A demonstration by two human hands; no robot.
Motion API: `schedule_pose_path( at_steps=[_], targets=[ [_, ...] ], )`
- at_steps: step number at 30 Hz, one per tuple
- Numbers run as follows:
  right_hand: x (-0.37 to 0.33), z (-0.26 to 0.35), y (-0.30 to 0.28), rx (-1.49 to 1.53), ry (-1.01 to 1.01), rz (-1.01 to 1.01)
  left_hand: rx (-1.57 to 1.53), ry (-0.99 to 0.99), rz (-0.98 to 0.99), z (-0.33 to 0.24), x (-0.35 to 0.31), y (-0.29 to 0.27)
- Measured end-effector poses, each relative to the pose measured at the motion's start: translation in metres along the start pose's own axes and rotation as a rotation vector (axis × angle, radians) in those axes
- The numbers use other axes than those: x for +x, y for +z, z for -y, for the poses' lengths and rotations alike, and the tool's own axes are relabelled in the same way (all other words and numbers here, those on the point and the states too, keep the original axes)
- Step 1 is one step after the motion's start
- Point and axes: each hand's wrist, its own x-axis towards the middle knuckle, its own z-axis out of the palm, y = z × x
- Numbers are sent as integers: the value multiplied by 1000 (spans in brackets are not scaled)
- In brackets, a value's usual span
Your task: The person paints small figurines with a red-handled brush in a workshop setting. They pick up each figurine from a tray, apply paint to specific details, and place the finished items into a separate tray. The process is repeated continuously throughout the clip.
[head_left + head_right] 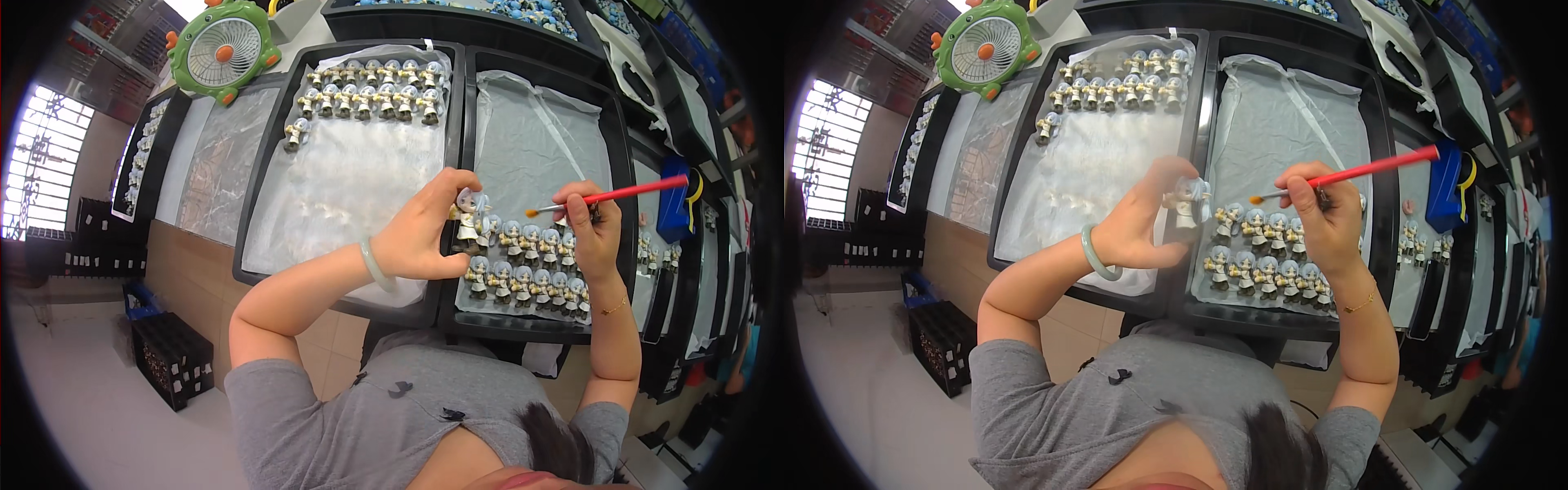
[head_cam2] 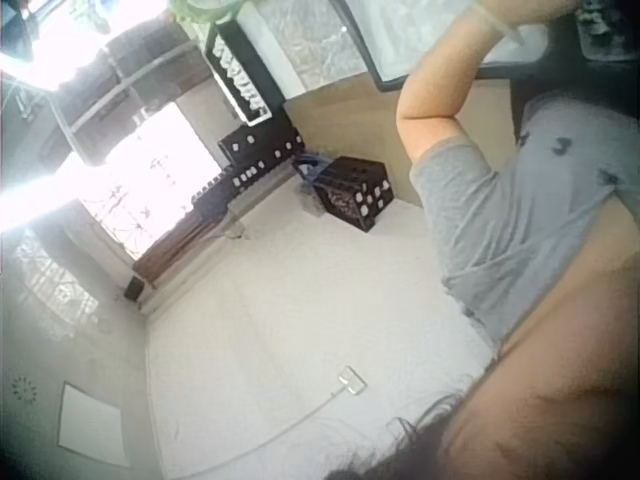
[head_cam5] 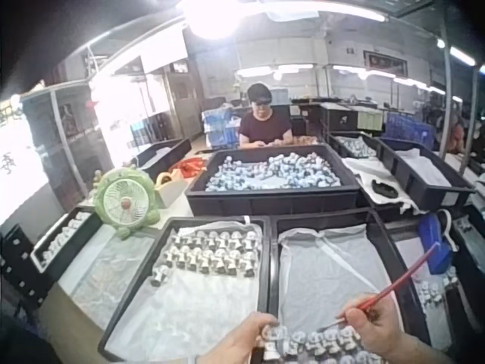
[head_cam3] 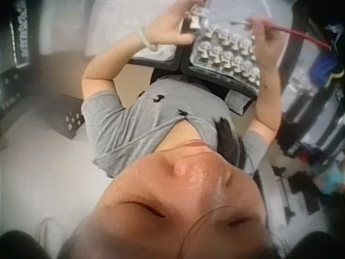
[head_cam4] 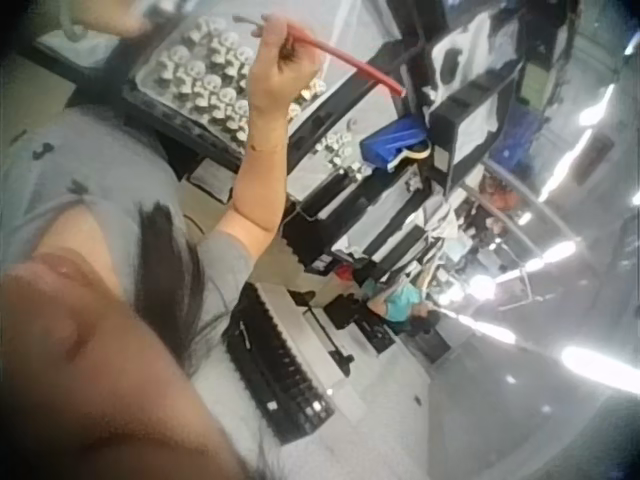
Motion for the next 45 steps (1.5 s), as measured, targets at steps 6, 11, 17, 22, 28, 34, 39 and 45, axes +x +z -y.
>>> schedule_pose_path(
  at_steps=[6,11,17,22,28,34,39,45],
  targets=[
    [-4,3,10,-74,-340,130,329,107,-28,-9,2,0],
    [-3,0,15,-279,-253,244,384,164,-60,-9,2,1],
    [-8,12,22,-248,-341,316,390,112,-43,-6,0,3],
    [0,-3,-6,-217,-14,-34,377,21,-326,11,8,-30],
    [6,-3,-15,-202,-68,-57,771,-257,-344,76,13,-143],
    [7,1,-7,-279,-108,13,1046,-337,-90,116,-28,-174],
    [6,-10,-10,-191,15,-1,897,-375,-119,131,-26,-166],
    [7,-14,-1,-145,-53,7,817,-326,-107,138,-35,-174]
  ],
)
